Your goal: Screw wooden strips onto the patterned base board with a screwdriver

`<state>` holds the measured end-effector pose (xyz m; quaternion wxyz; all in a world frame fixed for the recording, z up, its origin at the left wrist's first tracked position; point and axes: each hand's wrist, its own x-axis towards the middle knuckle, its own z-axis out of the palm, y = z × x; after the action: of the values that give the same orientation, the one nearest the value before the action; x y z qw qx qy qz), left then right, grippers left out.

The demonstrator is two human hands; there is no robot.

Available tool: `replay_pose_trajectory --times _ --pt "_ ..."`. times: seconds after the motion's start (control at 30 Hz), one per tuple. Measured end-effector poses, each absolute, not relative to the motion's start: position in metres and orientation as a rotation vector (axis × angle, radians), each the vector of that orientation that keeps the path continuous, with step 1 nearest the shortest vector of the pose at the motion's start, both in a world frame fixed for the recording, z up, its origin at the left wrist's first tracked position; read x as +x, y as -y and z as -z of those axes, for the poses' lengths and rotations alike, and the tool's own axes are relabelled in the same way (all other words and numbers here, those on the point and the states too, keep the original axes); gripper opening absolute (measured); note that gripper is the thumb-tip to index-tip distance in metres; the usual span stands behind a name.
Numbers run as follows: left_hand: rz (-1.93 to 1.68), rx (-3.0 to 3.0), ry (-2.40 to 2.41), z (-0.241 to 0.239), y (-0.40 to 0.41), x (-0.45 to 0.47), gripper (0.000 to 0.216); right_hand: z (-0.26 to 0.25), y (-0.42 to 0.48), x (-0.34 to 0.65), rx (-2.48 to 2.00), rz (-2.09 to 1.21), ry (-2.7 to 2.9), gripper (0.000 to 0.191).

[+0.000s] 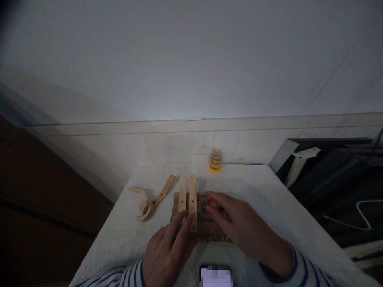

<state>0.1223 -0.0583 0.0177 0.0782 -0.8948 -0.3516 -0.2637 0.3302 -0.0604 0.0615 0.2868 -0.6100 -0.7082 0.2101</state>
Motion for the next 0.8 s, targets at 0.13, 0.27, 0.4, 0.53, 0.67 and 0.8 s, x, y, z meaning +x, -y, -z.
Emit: replay_pose_trajectory --times 0.13,0.27,0.4,0.53,0.67,0.8 --pt "0.708 -2.650 0.989 -0.016 0.058 0.128 0.037 -0.070 0.011 0.336 -1.613 -0.603 1.926 0.041" --pt "0.678 -2.641 0.931 -0.013 0.055 0.129 0.036 -0.057 -0.028 0.330 -1.585 -0.604 1.962 0.052" --pt "0.679 -2.627 0.846 -0.014 0.050 0.129 0.033 -0.043 -0.040 0.323 -1.536 -0.664 1.999 0.055" --pt "0.702 -2.591 0.752 -0.019 0.044 0.130 0.041 -0.037 -0.041 0.322 -1.492 -0.731 2.010 0.042" --pt "0.787 -2.514 0.756 -0.017 0.038 0.133 0.040 -0.034 -0.044 0.323 -1.465 -0.757 1.987 0.037" --pt "0.838 -2.446 0.732 -0.008 0.031 0.136 0.030 -0.031 -0.048 0.324 -1.448 -0.794 1.982 0.034"
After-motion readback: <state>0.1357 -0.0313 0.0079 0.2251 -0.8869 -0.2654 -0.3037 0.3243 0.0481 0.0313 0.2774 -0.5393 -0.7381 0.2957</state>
